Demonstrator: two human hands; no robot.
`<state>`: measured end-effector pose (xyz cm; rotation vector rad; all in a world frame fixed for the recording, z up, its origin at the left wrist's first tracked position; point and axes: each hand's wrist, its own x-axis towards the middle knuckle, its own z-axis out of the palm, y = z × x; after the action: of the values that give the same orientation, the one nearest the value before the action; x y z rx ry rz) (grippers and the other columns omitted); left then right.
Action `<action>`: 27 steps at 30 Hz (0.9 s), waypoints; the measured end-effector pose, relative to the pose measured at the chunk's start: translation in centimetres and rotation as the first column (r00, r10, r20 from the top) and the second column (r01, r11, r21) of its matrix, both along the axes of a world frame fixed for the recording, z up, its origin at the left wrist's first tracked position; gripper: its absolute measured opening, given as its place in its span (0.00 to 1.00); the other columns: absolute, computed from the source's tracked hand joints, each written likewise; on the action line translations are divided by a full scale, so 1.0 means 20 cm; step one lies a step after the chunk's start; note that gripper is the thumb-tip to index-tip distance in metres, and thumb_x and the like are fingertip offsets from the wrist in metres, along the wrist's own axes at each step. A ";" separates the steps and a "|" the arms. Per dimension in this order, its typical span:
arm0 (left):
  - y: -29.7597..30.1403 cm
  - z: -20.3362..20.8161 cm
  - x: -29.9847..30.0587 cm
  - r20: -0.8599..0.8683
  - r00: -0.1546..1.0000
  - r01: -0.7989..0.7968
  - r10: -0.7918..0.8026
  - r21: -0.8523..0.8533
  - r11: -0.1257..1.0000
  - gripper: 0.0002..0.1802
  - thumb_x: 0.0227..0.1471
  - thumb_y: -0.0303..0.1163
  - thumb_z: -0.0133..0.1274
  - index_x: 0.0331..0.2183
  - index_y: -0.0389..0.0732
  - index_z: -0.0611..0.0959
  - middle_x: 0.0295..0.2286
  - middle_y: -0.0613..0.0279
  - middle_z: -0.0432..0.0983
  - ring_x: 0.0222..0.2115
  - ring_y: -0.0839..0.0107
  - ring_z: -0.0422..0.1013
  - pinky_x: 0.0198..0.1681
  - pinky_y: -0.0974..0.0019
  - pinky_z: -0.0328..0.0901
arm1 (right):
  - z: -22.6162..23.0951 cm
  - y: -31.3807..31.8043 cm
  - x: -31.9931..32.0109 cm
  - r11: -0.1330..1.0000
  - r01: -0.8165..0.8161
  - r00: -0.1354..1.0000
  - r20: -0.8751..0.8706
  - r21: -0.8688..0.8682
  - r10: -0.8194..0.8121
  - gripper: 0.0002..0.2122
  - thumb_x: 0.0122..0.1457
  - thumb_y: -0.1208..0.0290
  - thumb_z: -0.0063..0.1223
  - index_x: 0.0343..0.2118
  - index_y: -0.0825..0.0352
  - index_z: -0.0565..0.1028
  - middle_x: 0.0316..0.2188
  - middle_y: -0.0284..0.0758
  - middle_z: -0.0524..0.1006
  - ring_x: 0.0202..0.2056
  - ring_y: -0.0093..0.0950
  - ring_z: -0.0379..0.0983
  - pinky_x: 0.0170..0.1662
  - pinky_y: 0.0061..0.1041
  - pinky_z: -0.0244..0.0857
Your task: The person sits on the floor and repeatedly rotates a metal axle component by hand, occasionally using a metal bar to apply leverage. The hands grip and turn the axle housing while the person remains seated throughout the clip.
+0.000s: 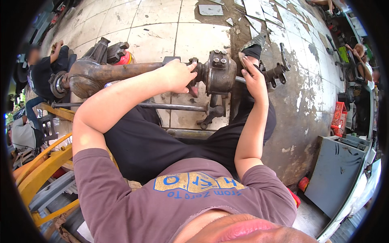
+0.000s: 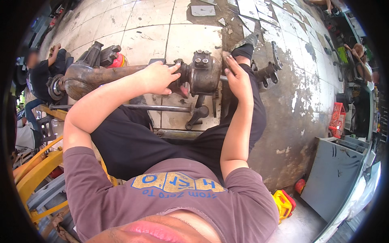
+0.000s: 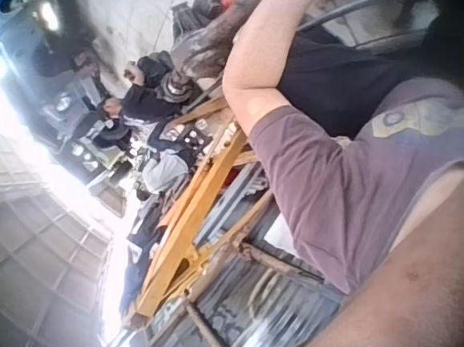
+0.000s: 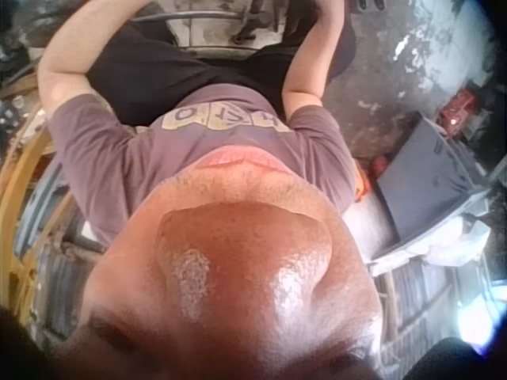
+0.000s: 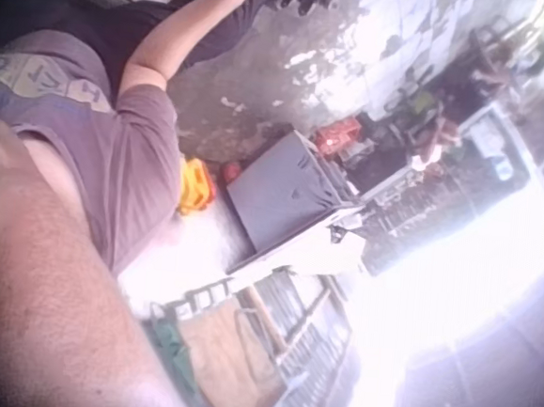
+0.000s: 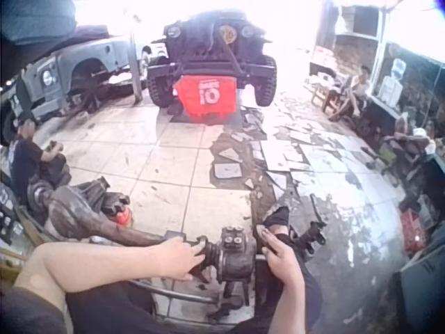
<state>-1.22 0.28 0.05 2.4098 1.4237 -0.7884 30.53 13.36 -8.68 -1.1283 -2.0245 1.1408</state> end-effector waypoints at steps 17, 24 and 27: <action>-0.02 -0.01 -0.01 0.057 0.998 -0.004 0.003 0.019 1.000 0.46 0.60 0.56 0.66 0.71 0.41 0.74 0.74 0.41 0.60 0.56 0.55 0.80 0.61 0.51 0.70 | -0.13 0.03 0.02 0.997 0.071 0.997 0.023 -0.012 -0.071 0.21 0.73 0.74 0.56 0.66 0.72 0.77 0.67 0.44 0.79 0.69 0.31 0.73 0.72 0.29 0.62; -0.02 0.00 0.00 0.034 0.999 -0.021 0.022 -0.011 1.000 0.47 0.60 0.56 0.65 0.71 0.41 0.73 0.74 0.42 0.60 0.57 0.56 0.79 0.62 0.51 0.69 | 0.11 -0.06 -0.01 0.985 -0.134 0.972 0.176 -0.112 0.153 0.25 0.69 0.71 0.59 0.68 0.65 0.76 0.71 0.42 0.74 0.71 0.38 0.72 0.71 0.30 0.64; -0.02 -0.01 0.00 0.044 0.999 -0.015 0.015 -0.005 1.000 0.47 0.60 0.56 0.65 0.71 0.41 0.73 0.74 0.42 0.59 0.57 0.56 0.79 0.62 0.50 0.69 | 0.17 -0.09 -0.02 0.991 -0.137 0.949 0.286 -0.003 0.132 0.24 0.67 0.68 0.59 0.67 0.63 0.78 0.68 0.42 0.76 0.66 0.42 0.76 0.68 0.33 0.68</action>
<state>-1.26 -0.02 -0.14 2.3955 1.4200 -0.7299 30.14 11.53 -5.33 -1.2201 -2.3590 1.0725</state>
